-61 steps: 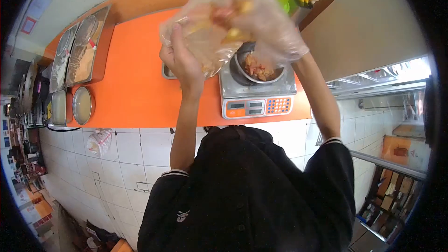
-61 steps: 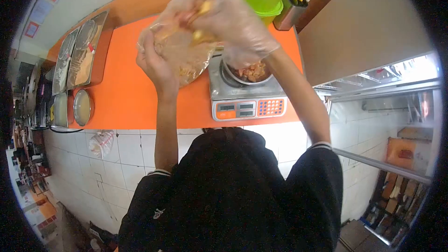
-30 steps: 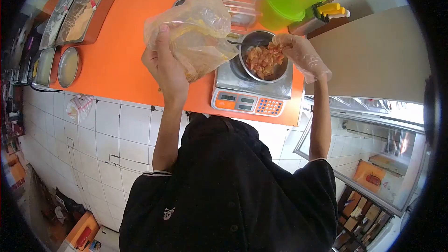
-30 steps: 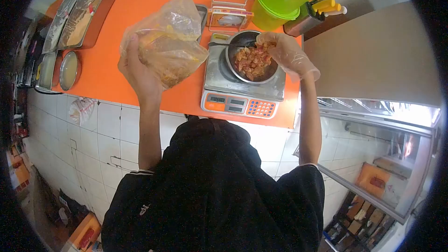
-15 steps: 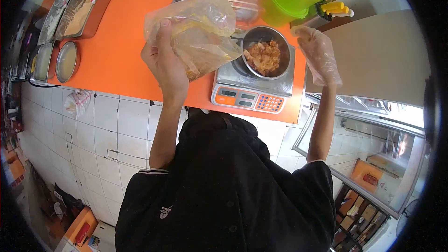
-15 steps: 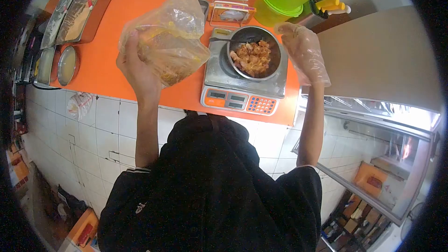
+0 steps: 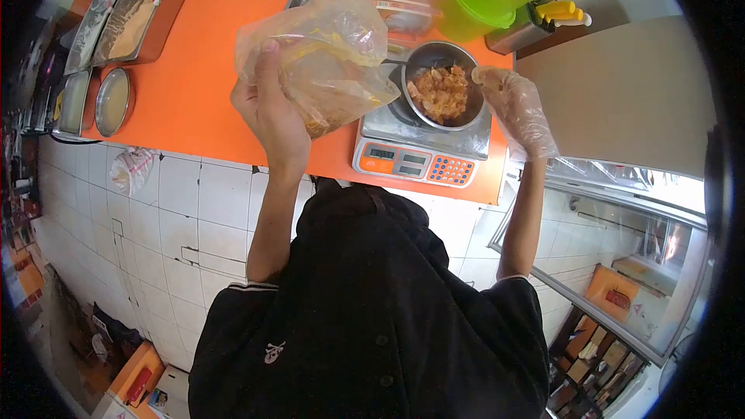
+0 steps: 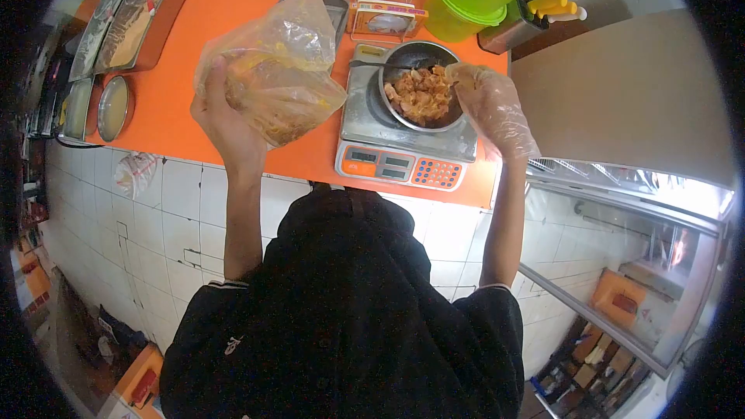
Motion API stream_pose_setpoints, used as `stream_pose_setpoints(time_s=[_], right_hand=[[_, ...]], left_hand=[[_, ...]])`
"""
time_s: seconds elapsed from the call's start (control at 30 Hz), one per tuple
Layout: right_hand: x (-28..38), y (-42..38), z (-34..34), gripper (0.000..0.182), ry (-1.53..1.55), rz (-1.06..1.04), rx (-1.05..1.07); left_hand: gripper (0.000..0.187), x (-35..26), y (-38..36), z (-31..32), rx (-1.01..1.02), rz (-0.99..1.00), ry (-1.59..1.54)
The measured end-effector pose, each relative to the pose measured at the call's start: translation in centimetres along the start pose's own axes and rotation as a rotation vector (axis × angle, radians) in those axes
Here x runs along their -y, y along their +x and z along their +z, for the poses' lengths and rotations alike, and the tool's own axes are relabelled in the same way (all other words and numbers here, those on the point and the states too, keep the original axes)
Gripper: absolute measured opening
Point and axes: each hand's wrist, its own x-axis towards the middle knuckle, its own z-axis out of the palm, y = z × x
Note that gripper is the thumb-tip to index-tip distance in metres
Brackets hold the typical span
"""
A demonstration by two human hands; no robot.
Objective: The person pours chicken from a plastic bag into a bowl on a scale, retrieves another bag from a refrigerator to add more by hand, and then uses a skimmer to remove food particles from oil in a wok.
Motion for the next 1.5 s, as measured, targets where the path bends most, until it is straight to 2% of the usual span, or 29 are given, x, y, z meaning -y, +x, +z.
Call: stream_pose_setpoints(time_s=[0.13, 0.3, 0.4, 0.47, 0.53, 0.6, 0.7, 0.8, 0.9, 1.0, 1.23, 1.4, 1.5], right_hand=[[-2.0, 0.5, 1.3, 0.023, -0.057, -0.017, -0.029], [-4.5, 1.6, 5.9, 0.033, -0.418, -0.249, 0.046], [-10.0, 3.7, 11.5, 0.031, -0.558, -0.058, 0.129], [-11.2, 4.6, 11.6, 0.028, -0.221, -0.045, 0.067], [-11.9, 4.9, 10.9, 0.026, -0.147, -0.047, 0.083], [-9.1, 4.8, 8.1, 0.026, -0.344, -0.073, 0.155], [-6.4, 4.0, 5.8, 0.025, -0.076, 0.066, 0.115], [-5.3, 4.0, 4.6, 0.028, -0.183, -0.002, 0.15], [-4.0, 3.7, 3.7, 0.025, -0.132, 0.02, 0.089], [-2.2, 3.3, 2.6, 0.019, 0.051, 0.111, 0.089], [-4.5, 4.2, 1.6, 0.01, 0.418, 0.035, -0.031], [-2.5, 3.7, -0.7, 0.013, 0.692, 0.027, -0.044], [-2.1, 3.6, -1.6, 0.014, 0.723, -0.042, -0.078]], left_hand=[[0.03, 0.1, 0.1, -0.7, 0.0, 0.03, 0.035], [0.03, 0.0, -0.4, -0.4, -0.033, -0.014, -0.026], [0.03, 0.2, -0.6, -1.0, -0.038, -0.018, -0.014], [0.029, 0.0, -0.7, -1.3, -0.039, -0.007, -0.003], [0.029, -0.1, -0.9, -1.3, -0.063, -0.028, 0.004], [0.028, -0.1, -1.1, -1.6, -0.056, -0.041, 0.017], [0.028, 0.3, -1.2, -2.0, -0.018, -0.054, 0.029], [0.029, 0.3, -1.0, -2.2, -0.016, -0.065, 0.018], [0.03, 0.2, -1.0, -2.1, -0.014, -0.05, 0.011], [0.031, 0.2, -0.9, -2.1, -0.014, -0.043, -0.001], [0.029, 0.2, -0.8, -1.6, -0.052, 0.002, 0.014], [0.029, 0.5, -0.9, -1.9, -0.008, -0.023, 0.016], [0.028, 0.2, -1.1, -1.3, -0.029, -0.023, -0.008]])
